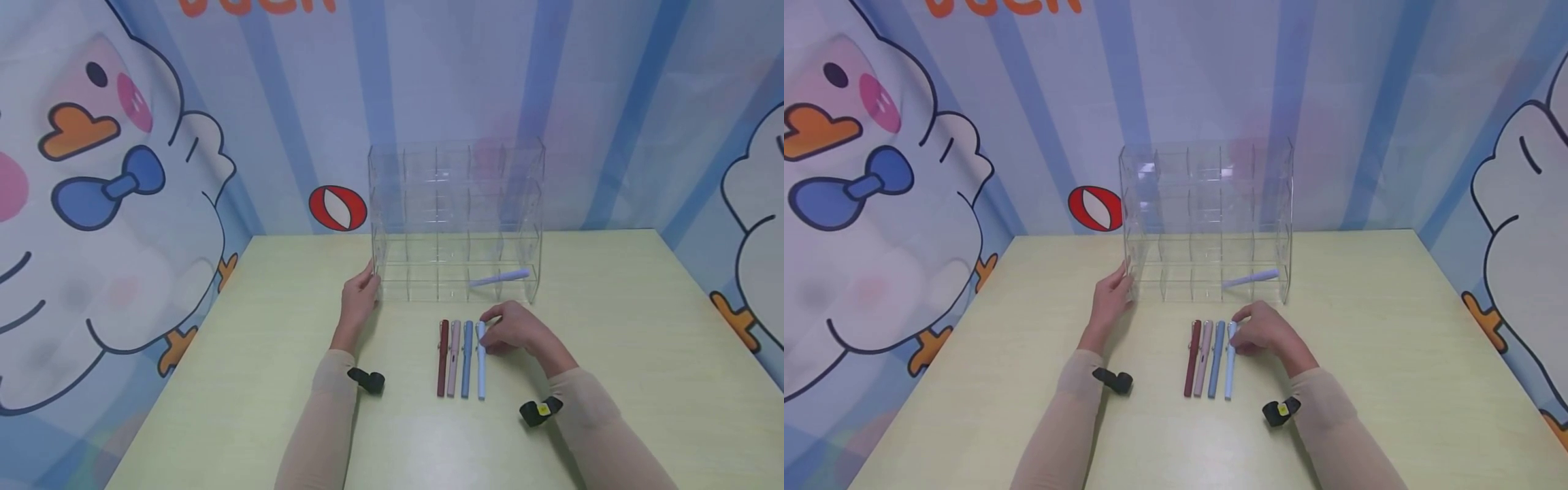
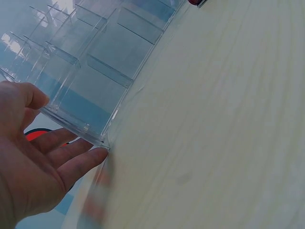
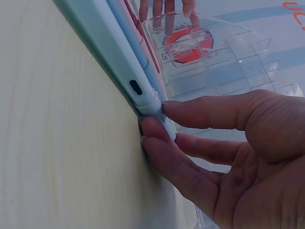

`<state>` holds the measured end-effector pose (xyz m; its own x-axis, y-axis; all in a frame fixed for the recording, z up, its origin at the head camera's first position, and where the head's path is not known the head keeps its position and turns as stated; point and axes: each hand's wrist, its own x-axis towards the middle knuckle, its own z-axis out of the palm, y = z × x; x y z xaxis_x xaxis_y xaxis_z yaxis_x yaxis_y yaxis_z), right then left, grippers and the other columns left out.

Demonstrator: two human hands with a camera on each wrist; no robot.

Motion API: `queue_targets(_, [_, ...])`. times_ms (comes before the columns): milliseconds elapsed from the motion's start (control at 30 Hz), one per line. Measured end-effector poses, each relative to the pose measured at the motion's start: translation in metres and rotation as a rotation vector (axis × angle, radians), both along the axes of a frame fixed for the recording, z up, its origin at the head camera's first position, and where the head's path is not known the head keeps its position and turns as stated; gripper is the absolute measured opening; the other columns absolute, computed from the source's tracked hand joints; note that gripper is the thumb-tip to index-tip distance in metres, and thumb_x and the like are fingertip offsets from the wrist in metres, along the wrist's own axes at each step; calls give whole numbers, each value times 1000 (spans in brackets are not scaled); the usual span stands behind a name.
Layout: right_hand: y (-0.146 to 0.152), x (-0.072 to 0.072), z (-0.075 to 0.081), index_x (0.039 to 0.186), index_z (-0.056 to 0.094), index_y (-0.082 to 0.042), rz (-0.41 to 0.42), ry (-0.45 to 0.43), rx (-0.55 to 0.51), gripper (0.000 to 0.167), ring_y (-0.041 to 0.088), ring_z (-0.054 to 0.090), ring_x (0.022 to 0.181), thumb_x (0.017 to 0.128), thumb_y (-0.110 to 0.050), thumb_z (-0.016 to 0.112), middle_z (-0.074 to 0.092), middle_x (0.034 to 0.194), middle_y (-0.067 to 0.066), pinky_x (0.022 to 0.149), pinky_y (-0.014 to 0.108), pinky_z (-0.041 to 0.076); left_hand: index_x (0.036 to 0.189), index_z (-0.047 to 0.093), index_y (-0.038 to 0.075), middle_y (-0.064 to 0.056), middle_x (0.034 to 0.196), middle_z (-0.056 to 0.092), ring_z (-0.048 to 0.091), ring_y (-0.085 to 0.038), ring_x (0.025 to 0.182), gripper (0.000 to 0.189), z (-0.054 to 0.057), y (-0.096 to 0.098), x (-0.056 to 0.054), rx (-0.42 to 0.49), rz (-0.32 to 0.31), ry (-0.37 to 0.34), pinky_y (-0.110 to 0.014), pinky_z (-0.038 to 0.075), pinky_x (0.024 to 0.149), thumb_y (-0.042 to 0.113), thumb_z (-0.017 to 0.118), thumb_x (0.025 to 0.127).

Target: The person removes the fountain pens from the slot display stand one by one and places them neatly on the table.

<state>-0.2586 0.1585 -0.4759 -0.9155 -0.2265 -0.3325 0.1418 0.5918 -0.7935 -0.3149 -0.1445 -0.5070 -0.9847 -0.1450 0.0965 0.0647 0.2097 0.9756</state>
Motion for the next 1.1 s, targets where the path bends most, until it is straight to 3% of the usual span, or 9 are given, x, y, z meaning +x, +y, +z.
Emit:
queue_targets(733, [6, 2, 3, 132, 49, 18, 5, 19, -89, 55, 24, 71, 73, 82, 6, 69, 71, 88, 18, 68, 39, 59, 145, 51, 33, -1, 147, 52, 58, -27, 97, 46, -1, 0, -2, 5, -3, -29, -31, 51, 66, 29, 54, 99])
queue_targets(1100, [10, 4, 18, 134, 48, 16, -8, 22, -109, 54, 24, 70, 77, 85, 8, 67, 64, 99, 23, 71, 38, 59, 145, 51, 31, -3, 149, 50, 57, -24, 102, 46, -2, -1, -3, 5, 0, -29, -32, 52, 69, 29, 54, 100])
